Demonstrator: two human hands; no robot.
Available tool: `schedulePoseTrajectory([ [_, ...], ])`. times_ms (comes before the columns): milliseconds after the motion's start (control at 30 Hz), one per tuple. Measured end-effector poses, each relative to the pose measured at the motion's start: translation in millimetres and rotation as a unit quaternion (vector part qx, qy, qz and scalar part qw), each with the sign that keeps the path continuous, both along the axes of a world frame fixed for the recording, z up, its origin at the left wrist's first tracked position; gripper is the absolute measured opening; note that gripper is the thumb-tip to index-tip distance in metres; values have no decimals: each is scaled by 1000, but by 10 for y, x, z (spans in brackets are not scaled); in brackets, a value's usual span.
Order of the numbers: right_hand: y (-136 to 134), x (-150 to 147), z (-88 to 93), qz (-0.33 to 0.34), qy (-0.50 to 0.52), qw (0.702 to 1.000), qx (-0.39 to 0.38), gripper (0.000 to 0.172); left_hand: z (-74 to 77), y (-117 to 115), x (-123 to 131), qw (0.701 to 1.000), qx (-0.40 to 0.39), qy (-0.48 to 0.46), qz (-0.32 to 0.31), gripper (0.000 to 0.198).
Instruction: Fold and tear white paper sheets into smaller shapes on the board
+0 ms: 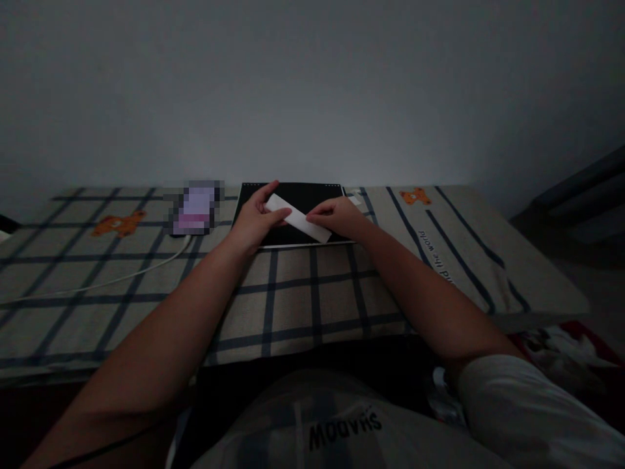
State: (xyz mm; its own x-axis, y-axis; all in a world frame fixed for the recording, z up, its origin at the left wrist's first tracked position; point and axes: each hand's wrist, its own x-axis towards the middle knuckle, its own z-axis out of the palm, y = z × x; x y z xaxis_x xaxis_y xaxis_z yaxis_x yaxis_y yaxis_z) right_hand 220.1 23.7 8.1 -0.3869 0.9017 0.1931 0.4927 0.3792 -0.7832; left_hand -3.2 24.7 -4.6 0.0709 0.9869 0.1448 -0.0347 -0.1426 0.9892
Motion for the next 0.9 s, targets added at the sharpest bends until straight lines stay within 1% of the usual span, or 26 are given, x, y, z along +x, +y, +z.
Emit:
schedulePoseTrajectory([
  [233, -64, -47, 41, 16, -11, 999, -45, 25, -41, 11, 3, 1000, 2, -2, -22, 85],
  [400, -93, -95, 47, 15, -10, 1000, -23, 25, -40, -10, 18, 999, -5, 16, -40, 89],
  [500, -86, -104, 24, 8, -11, 1000, -19, 24, -26, -23, 30, 999, -13, 6, -28, 85],
  [633, -74, -102, -9, 1, 15, 1000, -23, 24, 21, -44, 37, 999, -31, -34, 3, 76],
  [767, -69, -96, -16, 6, 30, 999, -24, 24, 58, -49, 38, 996, -56, -70, 1, 78],
  [900, -70, -91, -9, 12, 30, 999, -31, 23, 54, -41, 44, 995, -62, -76, 4, 77],
])
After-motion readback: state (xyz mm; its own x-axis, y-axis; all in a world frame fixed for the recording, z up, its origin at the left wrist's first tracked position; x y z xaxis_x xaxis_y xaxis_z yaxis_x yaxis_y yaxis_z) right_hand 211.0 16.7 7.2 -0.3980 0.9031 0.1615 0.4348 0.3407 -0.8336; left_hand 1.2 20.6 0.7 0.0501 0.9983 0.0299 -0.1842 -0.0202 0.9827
